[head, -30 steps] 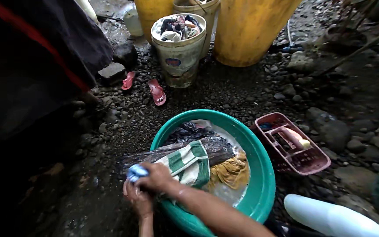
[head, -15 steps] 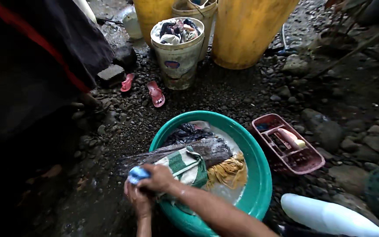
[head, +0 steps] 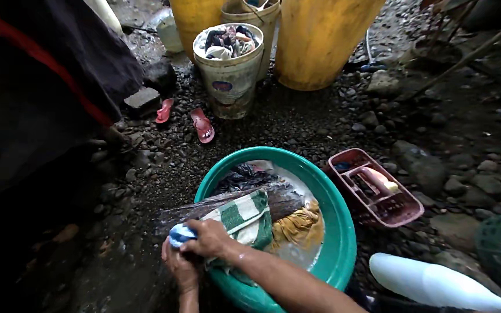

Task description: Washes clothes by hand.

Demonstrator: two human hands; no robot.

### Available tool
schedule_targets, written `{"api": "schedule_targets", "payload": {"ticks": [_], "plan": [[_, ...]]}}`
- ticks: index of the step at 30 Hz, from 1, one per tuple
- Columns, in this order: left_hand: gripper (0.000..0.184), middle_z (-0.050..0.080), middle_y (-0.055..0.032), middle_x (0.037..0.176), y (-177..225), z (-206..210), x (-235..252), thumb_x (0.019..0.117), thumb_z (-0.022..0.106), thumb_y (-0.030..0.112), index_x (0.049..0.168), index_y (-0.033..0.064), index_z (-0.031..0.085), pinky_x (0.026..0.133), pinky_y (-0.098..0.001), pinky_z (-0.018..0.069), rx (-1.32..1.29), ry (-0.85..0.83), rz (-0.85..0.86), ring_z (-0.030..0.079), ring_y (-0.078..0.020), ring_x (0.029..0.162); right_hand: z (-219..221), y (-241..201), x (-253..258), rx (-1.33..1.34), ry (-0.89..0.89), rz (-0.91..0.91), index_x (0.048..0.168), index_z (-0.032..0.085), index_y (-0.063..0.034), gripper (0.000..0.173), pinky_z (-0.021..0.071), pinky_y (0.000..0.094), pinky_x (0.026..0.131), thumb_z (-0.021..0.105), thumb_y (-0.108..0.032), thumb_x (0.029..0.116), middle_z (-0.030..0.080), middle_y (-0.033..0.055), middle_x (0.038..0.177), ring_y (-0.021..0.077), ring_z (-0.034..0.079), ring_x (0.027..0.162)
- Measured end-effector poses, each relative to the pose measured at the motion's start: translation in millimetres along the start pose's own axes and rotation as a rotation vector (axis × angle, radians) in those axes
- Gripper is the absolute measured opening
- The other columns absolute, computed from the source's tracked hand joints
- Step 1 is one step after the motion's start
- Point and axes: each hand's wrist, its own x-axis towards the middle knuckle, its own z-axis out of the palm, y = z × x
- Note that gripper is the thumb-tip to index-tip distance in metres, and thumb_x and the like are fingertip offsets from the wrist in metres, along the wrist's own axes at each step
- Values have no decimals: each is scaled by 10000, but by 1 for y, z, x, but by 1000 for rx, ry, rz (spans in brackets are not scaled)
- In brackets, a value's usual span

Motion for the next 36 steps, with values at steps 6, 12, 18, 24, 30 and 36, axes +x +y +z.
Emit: {"api": "schedule_targets", "payload": {"ticks": [6, 12, 18, 24, 30, 36], "plan": [[295, 704, -287, 1090, -3, 7, 5, 896, 639, 164, 846, -119, 707, 1118, -578, 352, 124, 58, 163, 566, -544, 1192, -113, 147, -39, -140, 442, 542, 1414, 586, -55, 598, 470, 657, 1003, 681, -441, 967, 666, 266, 1279, 456, 632, 1205], [305, 687, -314, 1116, -9, 12, 4, 906, 616, 148, 895, -146, 695, 1106, -584, 368, 124, 91, 170, 566, -555, 1189, -50, 31, -18, -11, 248, 216, 1365, 643, -67, 547, 497, 629, 985, 734, -390, 932, 708, 227, 1220, 410, 671, 1153], [343, 692, -294, 1132, -9, 6, 6, 916, 618, 213, 881, -116, 709, 1106, -618, 346, 137, 11, 153, 552, -556, 1210, -52, 74, -8, -41, 177, 199, 1376, 637, -78, 588, 490, 637, 998, 735, -442, 924, 705, 230, 1222, 413, 667, 1159], [328, 704, -281, 1089, -9, 11, 9, 907, 627, 198, 850, -117, 700, 1093, -593, 371, 147, 76, 198, 582, -537, 1172, -137, 119, -43, -219, 361, 522, 1421, 580, -46, 593, 440, 637, 1048, 686, -415, 969, 636, 262, 1340, 444, 592, 1271], [431, 517, -456, 1298, -1, -3, 1, 876, 645, 31, 1172, -269, 555, 1141, -592, 342, 47, -40, 30, 474, -596, 1275, -9, -3, 20, -118, -100, -230, 1349, 661, -93, 536, 485, 662, 962, 757, -395, 918, 722, 223, 1175, 421, 676, 1119], [327, 711, -270, 1082, -10, 6, 11, 913, 634, 207, 840, -102, 712, 1104, -581, 374, 130, 28, 207, 584, -527, 1181, -122, 157, -28, -200, 309, 288, 1368, 643, -86, 593, 468, 648, 1019, 739, -454, 913, 695, 233, 1245, 422, 646, 1194]]}}
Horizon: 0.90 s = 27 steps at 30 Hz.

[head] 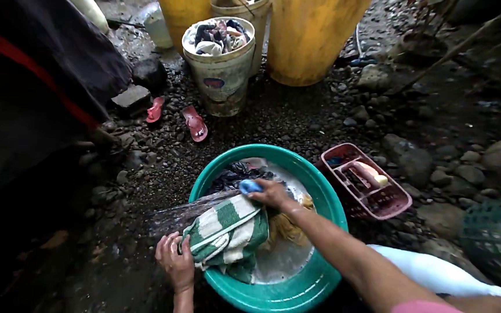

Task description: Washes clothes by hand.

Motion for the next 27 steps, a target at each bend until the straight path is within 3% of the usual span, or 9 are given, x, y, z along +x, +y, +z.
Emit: {"api": "schedule_targets", "payload": {"ticks": [3, 6, 9, 10, 13, 17, 21, 24, 27], "plan": [[313, 714, -270, 1063, -2, 4, 0, 898, 642, 190, 837, -109, 710, 1094, -569, 382, 6, 41, 9, 598, -524, 1153, -34, -4, -4, -111, -12, 124, 1428, 592, -87, 601, 420, 654, 1056, 701, -440, 953, 644, 249, 1337, 448, 586, 1278], [312, 705, -292, 1077, -1, 7, -4, 881, 645, 180, 863, -127, 701, 1081, -564, 392, 1, 60, -4, 603, -522, 1145, 17, -96, -21, 60, -115, -286, 1338, 676, -87, 543, 487, 632, 1001, 777, -381, 893, 723, 213, 1198, 402, 676, 1146], [545, 526, -430, 1315, 9, -9, -7, 874, 648, 70, 1259, -277, 478, 1148, -547, 352, -132, -59, -222, 494, -541, 1288, 82, -169, -24, 108, -330, -679, 1313, 695, -95, 523, 497, 661, 947, 784, -390, 890, 739, 213, 1130, 416, 694, 1076], [531, 545, -417, 1301, 7, -7, -4, 875, 641, 83, 1239, -275, 493, 1143, -537, 363, -121, -59, -210, 508, -524, 1282, 84, -165, -17, 105, -336, -688, 1311, 696, -98, 522, 498, 666, 938, 784, -394, 890, 740, 213, 1122, 418, 696, 1066], [321, 708, -278, 1084, -3, 0, -2, 895, 646, 198, 848, -112, 710, 1088, -569, 388, 2, 6, -12, 599, -508, 1161, 46, -75, 1, 129, -154, -400, 1292, 706, -79, 539, 496, 642, 987, 800, -401, 869, 738, 210, 1153, 397, 693, 1106], [320, 716, -263, 1060, 0, 4, 2, 896, 650, 205, 828, -102, 712, 1098, -567, 371, 5, 26, -6, 597, -511, 1157, -32, 20, 6, -110, -21, 37, 1379, 633, -87, 605, 451, 657, 1020, 718, -480, 927, 680, 240, 1272, 438, 626, 1220], [294, 706, -285, 1085, 1, 6, 0, 887, 653, 169, 848, -117, 707, 1100, -581, 362, -2, 21, -27, 581, -533, 1173, 6, -69, -15, 93, -55, -229, 1301, 694, -74, 526, 494, 610, 1003, 786, -383, 886, 726, 202, 1191, 376, 682, 1139], [336, 619, -379, 1225, 3, -6, 0, 870, 621, 86, 1036, -203, 661, 1124, -606, 343, -33, -44, -82, 516, -578, 1247, 70, -153, -25, 152, -271, -551, 1317, 691, -89, 516, 495, 656, 964, 781, -375, 897, 733, 216, 1154, 415, 690, 1097], [345, 710, -269, 1117, -4, -9, 7, 885, 628, 233, 886, -99, 725, 1067, -653, 351, 52, -72, -18, 583, -533, 1186, 61, -113, -10, 160, -243, -422, 1317, 693, -91, 520, 491, 644, 990, 779, -386, 898, 731, 215, 1173, 405, 685, 1124]]}}
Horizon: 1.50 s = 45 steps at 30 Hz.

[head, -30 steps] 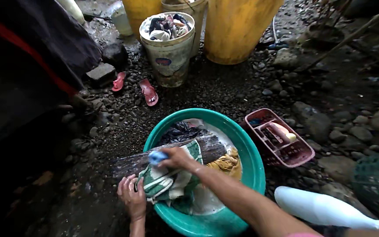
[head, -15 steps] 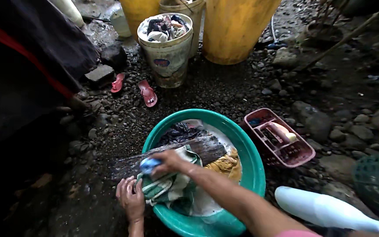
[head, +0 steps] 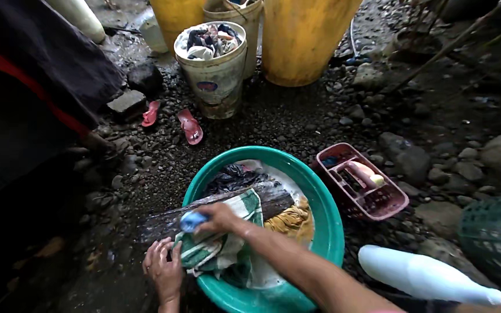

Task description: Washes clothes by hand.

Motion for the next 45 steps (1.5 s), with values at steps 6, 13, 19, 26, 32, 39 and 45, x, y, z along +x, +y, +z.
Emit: {"api": "schedule_targets", "payload": {"ticks": [6, 13, 19, 26, 32, 39, 45], "plan": [[443, 473, -299, 1500, 91, -9, 59, 873, 739, 87, 1273, -79, 648, 1147, -725, 203, 172, -488, 98, 329, -559, 1437, -121, 109, -77, -236, 183, 697, 1407, 596, -90, 593, 441, 632, 1047, 685, -471, 961, 637, 233, 1349, 422, 585, 1286], [551, 321, -179, 1639, 172, 117, 68, 1039, 576, 224, 1522, 5, 429, 1266, -520, 86, 102, -1195, 280, 151, -357, 1565, -114, 74, -118, 589, 450, 348, 1328, 591, 25, 451, 559, 331, 811, 692, -138, 919, 694, 119, 1074, 135, 659, 861], [297, 565, -198, 1450, 165, 121, 57, 1010, 572, 96, 1262, -21, 677, 1244, -540, 171, -51, -1058, 366, 346, -403, 1482, -91, 71, -139, 921, 373, 248, 1420, 454, -2, 688, 589, 252, 698, 674, -272, 827, 703, -18, 958, 47, 673, 756], [377, 538, -253, 1440, 177, 94, 67, 1047, 488, 116, 1392, -8, 575, 1218, -530, 244, 193, -1192, 323, 409, -413, 1429, -66, 68, -147, 965, 288, 269, 1454, 416, -22, 829, 582, 236, 683, 737, -330, 754, 696, -36, 951, 31, 667, 736], [242, 699, -278, 1133, 193, 7, 82, 989, 568, 51, 1114, -111, 697, 999, -506, 521, -351, -746, 491, 684, -403, 1093, -53, 36, -143, 969, 116, 62, 1381, 457, -4, 822, 569, 213, 710, 782, -320, 695, 692, -89, 937, -8, 661, 761], [188, 722, 5, 944, 229, -170, 130, 999, 587, 133, 1012, -14, 704, 796, -164, 557, -489, -72, 493, 657, 39, 864, 5, 16, -142, 762, -266, 69, 1147, 619, 1, 482, 556, 329, 807, 813, -219, 764, 681, 27, 953, 83, 646, 838], [153, 710, 83, 1046, 179, -295, 140, 1019, 580, 133, 1146, 107, 661, 865, -252, 588, -627, 201, 372, 685, -55, 950, -66, 28, -197, 850, 133, -271, 976, 765, -272, 441, 569, 186, 678, 842, -608, 701, 733, -159, 848, -54, 661, 742]]}}
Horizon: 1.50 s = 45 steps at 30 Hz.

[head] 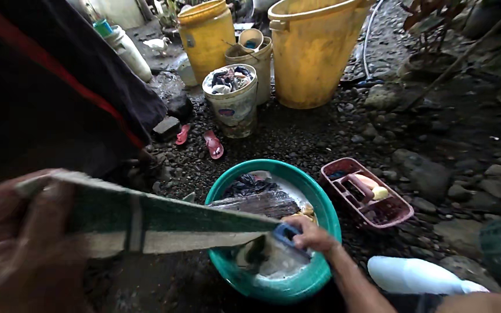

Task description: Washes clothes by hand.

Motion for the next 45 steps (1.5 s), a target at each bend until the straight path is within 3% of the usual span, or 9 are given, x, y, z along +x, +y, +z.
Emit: {"api": "schedule_targets", "payload": {"ticks": [6, 9, 12, 17, 21, 26, 31, 39, 45], "plan": [[137, 675, 163, 875, -33, 45, -48, 1055, 471, 82, 1070, 45, 602, 799, -164, 576, -40, 178, -507, 652, 79, 830, -57, -71, 18, -209, 352, 65, 1114, 684, -133, 472, 585, 221, 678, 827, -329, 709, 729, -63, 895, 17, 679, 747], [314, 644, -112, 993, -123, 93, -121, 1094, 450, 177, 1200, -88, 579, 810, -311, 553, 11, 38, -1010, 631, -92, 846, -74, -36, 33, -486, 504, 407, 1402, 524, 32, 612, 555, 457, 893, 776, -99, 860, 666, 228, 1183, 279, 671, 980], [382, 628, -280, 1129, -186, 119, -188, 1100, 451, 208, 1209, -135, 579, 928, -478, 499, 72, -4, -1253, 620, -289, 996, -70, 15, 24, -575, 162, 544, 1264, 626, 52, 509, 554, 481, 894, 794, -85, 804, 687, 222, 1094, 293, 678, 959], [371, 627, -218, 981, -201, 120, -205, 1104, 439, 199, 1090, -130, 611, 864, -412, 501, 153, 17, -1238, 602, -223, 887, -19, 105, 29, -958, -519, 992, 1288, 710, -87, 476, 434, 688, 1026, 851, -193, 846, 679, 259, 1254, 467, 618, 1197], [358, 636, -228, 1020, -199, 121, -208, 1103, 435, 176, 1143, -136, 606, 877, -380, 507, 101, 90, -1217, 611, -203, 909, -11, 121, 34, -952, -459, 1000, 1236, 713, -35, 405, 446, 680, 997, 818, -173, 870, 681, 268, 1224, 458, 623, 1180], [357, 634, -79, 917, -193, 122, -213, 1118, 364, 206, 1206, -81, 558, 742, -246, 570, -157, 247, -1263, 643, -46, 770, 56, 67, 79, -400, -57, 322, 1199, 691, 37, 490, 547, 381, 909, 797, -254, 820, 725, 136, 1070, 170, 678, 964], [416, 593, -51, 1070, -178, 91, -261, 1124, 193, 227, 1341, -65, 394, 843, -219, 517, -403, 255, -1225, 592, -25, 923, 192, 56, 174, -602, -153, 330, 1388, 622, -85, 584, 511, 636, 959, 769, -376, 904, 715, 212, 1198, 389, 683, 1126], [331, 615, -28, 922, -194, 119, -212, 1125, 298, 240, 1266, 5, 484, 700, -287, 592, -319, 427, -1329, 658, -59, 777, -31, 70, 109, -1014, 581, 739, 1447, 549, -33, 608, 457, 672, 1002, 693, -387, 974, 659, 303, 1263, 491, 625, 1195], [357, 638, -32, 919, -202, 117, -226, 1119, 288, 198, 1216, -38, 537, 730, -247, 575, -247, 394, -1259, 646, -33, 788, 149, 57, 163, -662, 164, 437, 1324, 676, -69, 535, 530, 617, 944, 785, -357, 886, 738, 209, 1134, 384, 705, 1076]]}}
